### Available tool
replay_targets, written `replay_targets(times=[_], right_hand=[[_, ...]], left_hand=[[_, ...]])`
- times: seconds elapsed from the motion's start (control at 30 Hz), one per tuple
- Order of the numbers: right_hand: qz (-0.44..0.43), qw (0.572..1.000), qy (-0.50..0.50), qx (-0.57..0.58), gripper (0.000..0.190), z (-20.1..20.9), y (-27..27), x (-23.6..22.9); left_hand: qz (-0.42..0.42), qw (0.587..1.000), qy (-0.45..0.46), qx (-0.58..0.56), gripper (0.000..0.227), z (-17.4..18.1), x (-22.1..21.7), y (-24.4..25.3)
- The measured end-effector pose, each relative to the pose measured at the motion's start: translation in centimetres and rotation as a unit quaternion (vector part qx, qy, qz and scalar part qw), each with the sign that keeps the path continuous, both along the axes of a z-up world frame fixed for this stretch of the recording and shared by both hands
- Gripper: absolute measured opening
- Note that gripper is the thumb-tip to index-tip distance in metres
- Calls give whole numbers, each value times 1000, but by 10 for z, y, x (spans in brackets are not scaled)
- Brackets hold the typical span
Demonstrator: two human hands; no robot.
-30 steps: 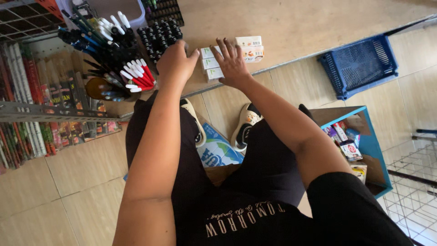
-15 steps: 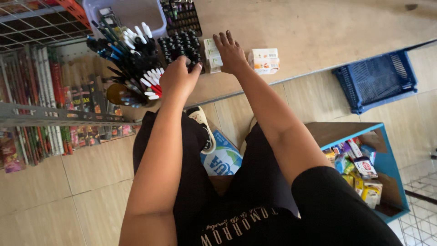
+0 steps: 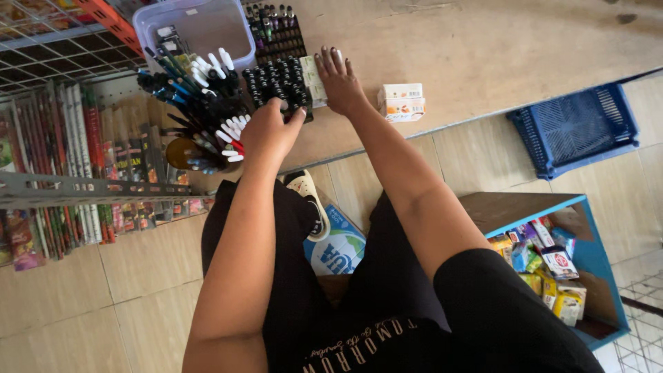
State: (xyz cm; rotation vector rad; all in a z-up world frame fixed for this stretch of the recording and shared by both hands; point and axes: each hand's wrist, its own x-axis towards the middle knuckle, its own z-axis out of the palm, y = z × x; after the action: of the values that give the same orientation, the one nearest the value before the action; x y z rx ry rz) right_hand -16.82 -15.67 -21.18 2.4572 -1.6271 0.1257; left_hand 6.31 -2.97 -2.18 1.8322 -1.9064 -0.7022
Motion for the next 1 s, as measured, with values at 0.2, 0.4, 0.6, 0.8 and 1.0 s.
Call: replay_targets(times=[0.2,0.4,0.6,0.8,1.0], right_hand=[[-82,979,24,183,150,26,-7,-40],[-210,920,133,303,156,67,55,-156],[-183,960,-45,205,103,59,91,-184],[-176,964,-143,141,91,38,59,-159],[-182,957,-203,98,84,6,19,-124]], left_hand=[[-12,1000,4,3,46,1,-6,2],[-4,1000,11,-13,48,-3,-6,1],[-25,999,23,-42,48,-10,-18,3],[-44,998,13,-31,50,-6,-36,2],[-36,999,-5,-28,50,-8,-32,4]])
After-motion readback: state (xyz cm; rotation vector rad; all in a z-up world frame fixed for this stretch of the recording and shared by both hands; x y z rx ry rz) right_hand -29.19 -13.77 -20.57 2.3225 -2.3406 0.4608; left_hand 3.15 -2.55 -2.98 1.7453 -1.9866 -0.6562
